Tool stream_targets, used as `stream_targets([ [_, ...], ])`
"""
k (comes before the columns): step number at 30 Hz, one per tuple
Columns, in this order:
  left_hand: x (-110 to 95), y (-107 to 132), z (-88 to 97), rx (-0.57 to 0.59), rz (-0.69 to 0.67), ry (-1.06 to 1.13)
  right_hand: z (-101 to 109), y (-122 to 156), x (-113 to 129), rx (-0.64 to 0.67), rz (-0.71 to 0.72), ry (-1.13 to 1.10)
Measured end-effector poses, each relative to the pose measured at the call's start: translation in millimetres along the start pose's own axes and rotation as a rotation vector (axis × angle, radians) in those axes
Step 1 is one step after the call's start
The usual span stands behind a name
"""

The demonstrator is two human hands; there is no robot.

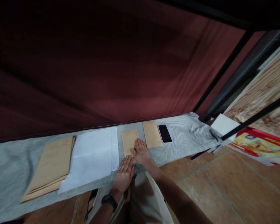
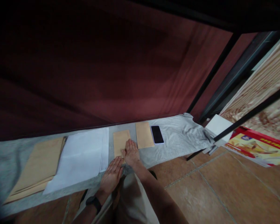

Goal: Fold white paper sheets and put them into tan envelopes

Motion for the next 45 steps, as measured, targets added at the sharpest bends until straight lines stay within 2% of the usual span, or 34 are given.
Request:
stream_targets([
  [7,-2,2,0.9,0.001,-0.007,-0.036,17,41,9,-0.09,-0.001,0.068],
  [13,-11,17,2.0,0.004,0.08,-0.059,32,79,14,-0.122,0.017,0.119],
  [24,-25,32,14.1,-0.002,0.146,-0.068,48,119,18,-0.012,-0.111,0.007],
  [28,-23,30,9.2,0.021,0.171,-0.053,65,110,8,0.022,-0.168,-0.062],
  [32,-23,31,5.7,0.058,0.184,-0.042,78,81,-7,0.094,-0.318,-0.266],
  [34,-23,32,6.0,0.061,0.181,-0.051,77,69,-12,0.094,-0.459,-0.41],
  [36,-23,32,7.1,0.058,0.171,-0.068,72,60,-13,0.086,-0.535,-0.47],
  [41,-23,33,9.0,0.027,0.144,-0.071,58,52,-13,0.009,-0.643,-0.628],
  [45,-23,37,7.4,-0.002,0.138,-0.067,51,47,-15,-0.112,-0.696,-0.891],
])
Point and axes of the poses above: each hand's wrist, its own y-axis away from the middle knuckle, its own z-axis out of the back of the hand, x = y × z, the point moved 2 cm from there along -y, towards the middle knuckle, and after that the axes turned 5 degrees about z, right-handed, at the moved point
